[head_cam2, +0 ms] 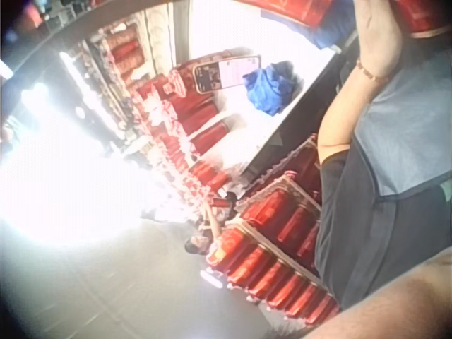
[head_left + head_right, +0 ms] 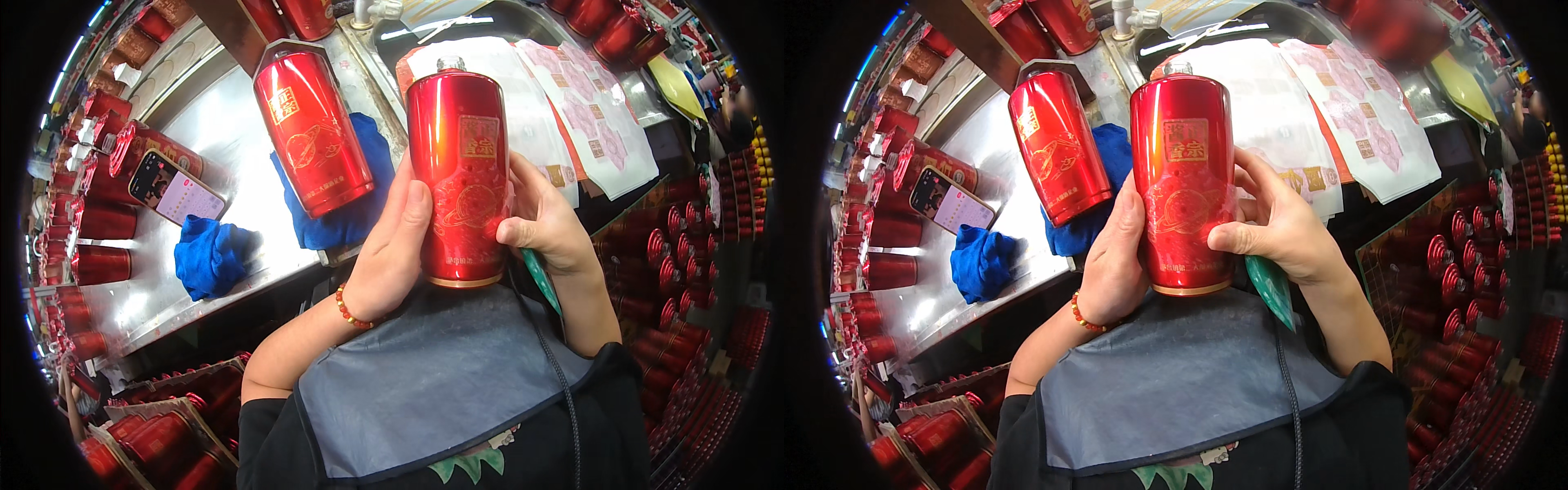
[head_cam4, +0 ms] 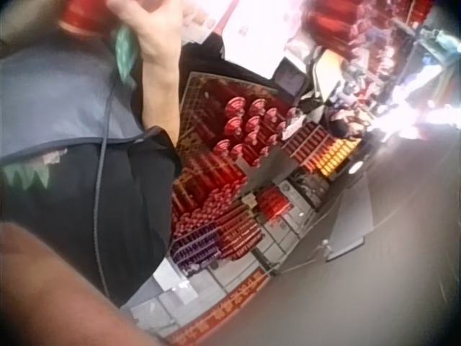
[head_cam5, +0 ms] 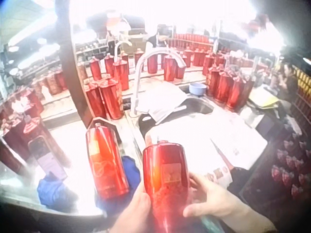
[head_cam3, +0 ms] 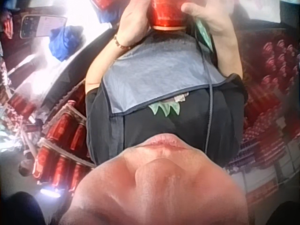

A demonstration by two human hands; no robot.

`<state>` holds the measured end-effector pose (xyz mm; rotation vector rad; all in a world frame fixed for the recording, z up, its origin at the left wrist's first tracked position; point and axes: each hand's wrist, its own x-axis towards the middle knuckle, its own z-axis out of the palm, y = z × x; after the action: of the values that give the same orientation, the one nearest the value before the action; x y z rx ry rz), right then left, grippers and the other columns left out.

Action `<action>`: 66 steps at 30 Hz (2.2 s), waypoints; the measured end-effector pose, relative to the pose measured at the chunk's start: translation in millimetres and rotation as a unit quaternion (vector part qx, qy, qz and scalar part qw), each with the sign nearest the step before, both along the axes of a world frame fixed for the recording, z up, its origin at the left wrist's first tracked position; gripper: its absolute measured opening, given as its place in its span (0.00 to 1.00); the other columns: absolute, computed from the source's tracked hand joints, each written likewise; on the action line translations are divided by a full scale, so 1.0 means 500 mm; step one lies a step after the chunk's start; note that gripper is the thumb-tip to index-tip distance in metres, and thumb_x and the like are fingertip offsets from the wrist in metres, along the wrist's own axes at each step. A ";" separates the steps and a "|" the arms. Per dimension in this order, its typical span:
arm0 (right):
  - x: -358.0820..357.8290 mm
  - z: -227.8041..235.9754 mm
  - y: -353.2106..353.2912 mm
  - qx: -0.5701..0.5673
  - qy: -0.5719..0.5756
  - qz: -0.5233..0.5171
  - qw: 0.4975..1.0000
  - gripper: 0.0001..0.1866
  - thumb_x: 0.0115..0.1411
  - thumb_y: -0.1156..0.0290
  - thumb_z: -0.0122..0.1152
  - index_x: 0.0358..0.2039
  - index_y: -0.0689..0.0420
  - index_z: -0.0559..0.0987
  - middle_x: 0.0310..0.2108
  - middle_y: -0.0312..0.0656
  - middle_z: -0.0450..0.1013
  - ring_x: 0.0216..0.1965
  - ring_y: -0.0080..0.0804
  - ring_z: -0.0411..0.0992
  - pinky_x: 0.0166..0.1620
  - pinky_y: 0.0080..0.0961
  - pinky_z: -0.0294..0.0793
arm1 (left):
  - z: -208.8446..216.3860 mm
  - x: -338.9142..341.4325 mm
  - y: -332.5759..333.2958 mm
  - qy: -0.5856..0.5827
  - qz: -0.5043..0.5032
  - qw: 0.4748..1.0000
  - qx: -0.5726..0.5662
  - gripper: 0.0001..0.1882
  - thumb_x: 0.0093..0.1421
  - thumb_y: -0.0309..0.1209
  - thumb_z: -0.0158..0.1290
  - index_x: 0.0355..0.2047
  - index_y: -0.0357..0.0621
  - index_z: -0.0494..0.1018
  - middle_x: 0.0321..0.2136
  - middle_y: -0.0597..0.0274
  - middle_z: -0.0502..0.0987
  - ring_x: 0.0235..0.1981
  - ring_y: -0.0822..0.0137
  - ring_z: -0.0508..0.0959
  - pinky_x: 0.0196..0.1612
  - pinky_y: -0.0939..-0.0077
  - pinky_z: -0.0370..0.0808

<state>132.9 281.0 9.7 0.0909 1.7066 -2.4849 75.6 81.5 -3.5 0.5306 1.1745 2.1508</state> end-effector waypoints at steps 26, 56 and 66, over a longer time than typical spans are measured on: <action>-0.006 0.008 0.001 -0.021 -0.025 -0.022 0.999 0.45 0.57 0.63 0.76 0.70 0.59 0.61 0.54 0.42 0.71 0.41 0.18 0.70 0.40 0.16 0.70 | 0.027 0.011 0.000 -0.053 0.002 0.999 -0.010 0.38 0.70 0.31 0.49 0.74 0.43 0.42 0.68 0.53 0.60 0.68 0.61 0.64 0.69 0.61 0.62; -0.008 0.029 -0.004 -0.041 -0.012 -0.012 0.999 0.46 0.59 0.56 0.75 0.70 0.63 0.61 0.56 0.50 0.69 0.56 0.34 0.72 0.57 0.28 0.75 | 0.024 0.021 -0.003 -0.095 0.016 0.995 0.002 0.30 0.77 0.38 0.38 0.73 0.46 0.44 0.68 0.52 0.61 0.67 0.58 0.66 0.67 0.58 0.66; -0.003 0.033 0.000 -0.032 -0.012 -0.013 0.999 0.49 0.57 0.55 0.77 0.70 0.63 0.61 0.57 0.51 0.69 0.57 0.35 0.72 0.57 0.29 0.75 | 0.008 0.018 -0.008 -0.124 -0.004 0.992 0.024 0.31 0.77 0.40 0.38 0.74 0.47 0.43 0.68 0.51 0.60 0.67 0.56 0.66 0.68 0.56 0.66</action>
<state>131.5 281.2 26.3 0.1383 1.6263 -2.5438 84.6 77.6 0.3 0.2762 0.9848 2.1689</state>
